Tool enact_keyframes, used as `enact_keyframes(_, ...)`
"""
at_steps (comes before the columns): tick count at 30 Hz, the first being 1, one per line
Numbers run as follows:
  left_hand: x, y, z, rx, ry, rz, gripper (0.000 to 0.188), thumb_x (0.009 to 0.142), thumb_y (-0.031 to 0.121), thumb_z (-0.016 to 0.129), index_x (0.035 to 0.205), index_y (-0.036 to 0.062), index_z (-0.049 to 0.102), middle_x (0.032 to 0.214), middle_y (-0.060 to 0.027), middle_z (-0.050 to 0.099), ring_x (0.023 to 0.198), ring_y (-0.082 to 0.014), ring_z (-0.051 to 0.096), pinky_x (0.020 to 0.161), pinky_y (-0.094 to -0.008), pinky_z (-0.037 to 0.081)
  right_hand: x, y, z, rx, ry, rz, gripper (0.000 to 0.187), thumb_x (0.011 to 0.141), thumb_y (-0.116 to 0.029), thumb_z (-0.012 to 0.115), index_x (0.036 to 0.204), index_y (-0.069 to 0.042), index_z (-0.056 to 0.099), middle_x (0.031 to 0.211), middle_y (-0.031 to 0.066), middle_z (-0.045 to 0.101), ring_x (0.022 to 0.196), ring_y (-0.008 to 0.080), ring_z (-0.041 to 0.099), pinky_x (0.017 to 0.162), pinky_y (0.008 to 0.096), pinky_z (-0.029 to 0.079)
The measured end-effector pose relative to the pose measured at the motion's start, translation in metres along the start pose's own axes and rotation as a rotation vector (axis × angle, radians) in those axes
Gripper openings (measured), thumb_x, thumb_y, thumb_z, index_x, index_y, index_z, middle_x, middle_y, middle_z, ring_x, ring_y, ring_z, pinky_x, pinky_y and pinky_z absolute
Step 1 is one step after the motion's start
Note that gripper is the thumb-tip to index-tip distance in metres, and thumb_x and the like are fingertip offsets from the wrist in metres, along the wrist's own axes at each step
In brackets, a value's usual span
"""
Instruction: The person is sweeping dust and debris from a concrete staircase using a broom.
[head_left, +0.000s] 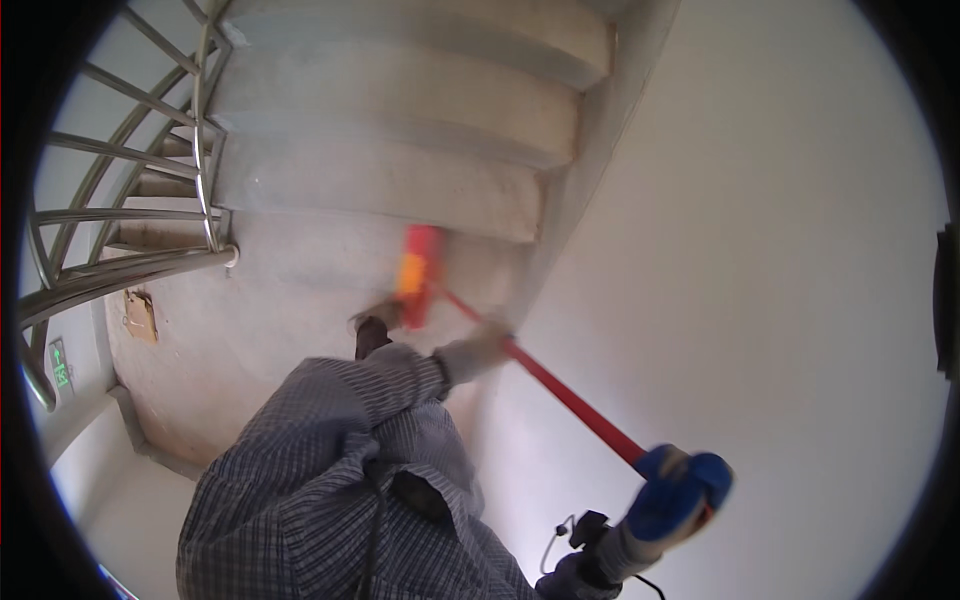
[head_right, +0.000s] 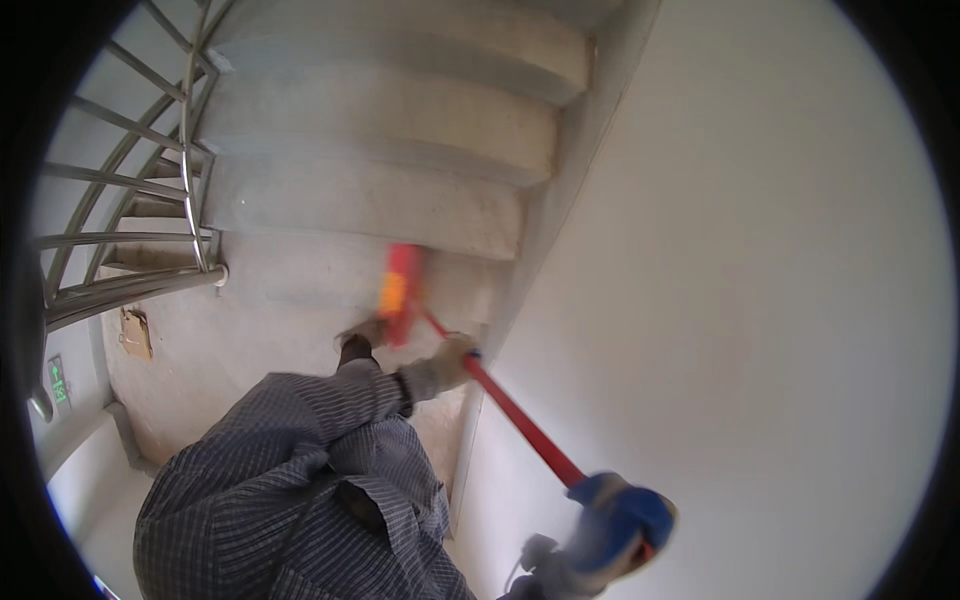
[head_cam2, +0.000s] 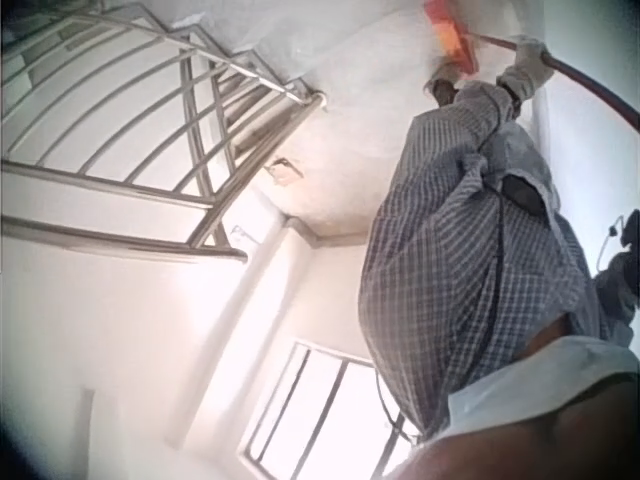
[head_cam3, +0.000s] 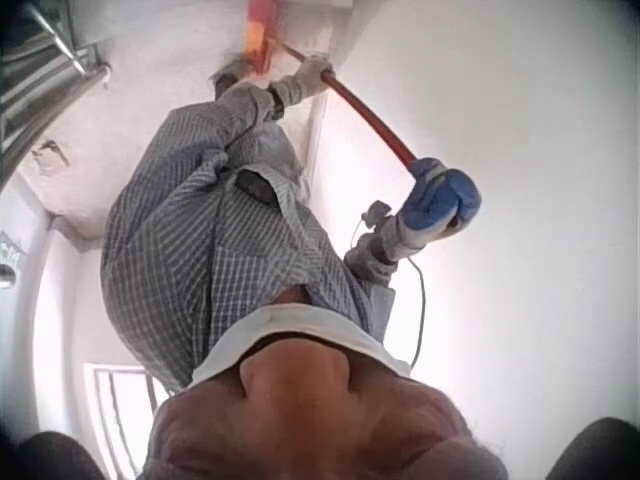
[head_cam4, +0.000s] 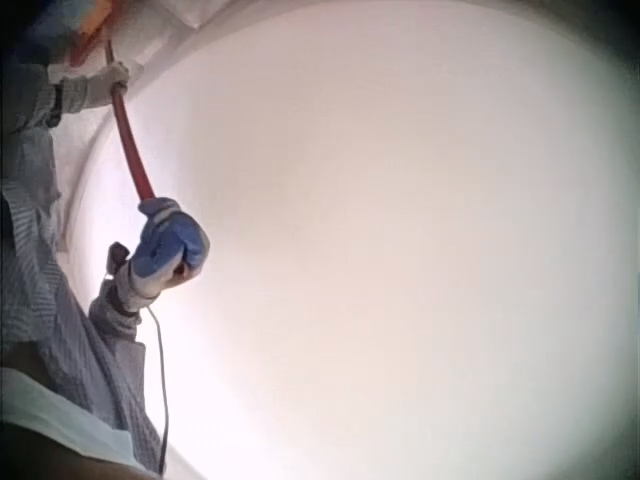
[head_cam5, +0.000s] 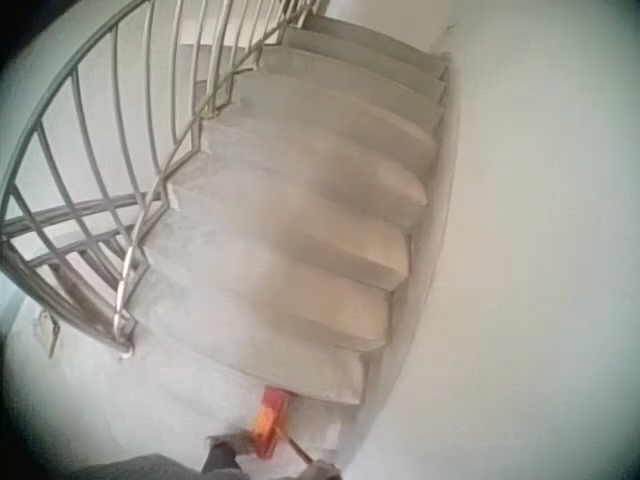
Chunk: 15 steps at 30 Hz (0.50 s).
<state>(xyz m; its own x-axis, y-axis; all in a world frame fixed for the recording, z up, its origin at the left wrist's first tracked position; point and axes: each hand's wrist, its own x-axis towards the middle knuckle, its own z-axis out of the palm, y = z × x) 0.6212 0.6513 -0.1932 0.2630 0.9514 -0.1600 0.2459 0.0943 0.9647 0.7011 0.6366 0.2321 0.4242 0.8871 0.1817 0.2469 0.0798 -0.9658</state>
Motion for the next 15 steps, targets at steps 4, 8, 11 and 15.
enact_keyframes(4,0.046,0.129,0.008,0.235,-0.622,0.241,0.012,0.064,0.02,0.066,0.066,0.0093,0.06,0.071,-0.0134,0.061,0.075,-0.0326,0.061,0.07,-0.0425,0.048,0.005,-0.022,-0.061,0.056,-0.056,-0.384,0.022,0.091,-0.01,0.046,0.108,0.003,0.048,0.063,0.0005,0.031,0.052,0.0114,0.033,0.046,0.027,0.034)
enact_keyframes(8,0.084,0.133,-0.002,0.509,-0.74,0.174,0.014,0.065,0.022,0.066,0.066,0.0085,0.062,0.076,-0.0145,0.063,0.079,-0.0328,0.062,0.071,-0.0416,0.049,0.0,0.021,-0.064,-0.332,0.515,-0.258,0.023,0.093,-0.01,0.043,0.112,0.002,0.048,0.064,-0.0005,0.026,0.056,0.0089,0.029,0.052,0.0234,0.031)
enact_keyframes(11,0.044,0.089,0.047,0.442,-0.652,0.326,0.014,0.063,0.021,0.067,0.064,0.008,0.061,0.074,-0.0147,0.062,0.079,-0.0334,0.06,0.07,-0.0425,0.048,-0.054,0.012,-0.107,-0.151,0.463,-0.089,0.013,0.093,-0.01,0.044,0.1,-0.002,0.049,0.062,-0.0025,0.027,0.05,0.0084,0.026,0.05,0.0249,0.03)
enact_keyframes(15,-0.016,0.101,0.092,0.436,-0.858,0.305,0.013,0.061,0.019,0.067,0.065,0.0092,0.059,0.071,-0.013,0.061,0.076,-0.0338,0.059,0.069,-0.0421,0.047,-0.084,-0.004,-0.131,-0.255,1.029,0.145,0.007,0.09,-0.007,0.042,0.086,-0.002,0.046,0.062,0.002,0.036,0.048,0.0103,0.035,0.045,0.026,0.035)
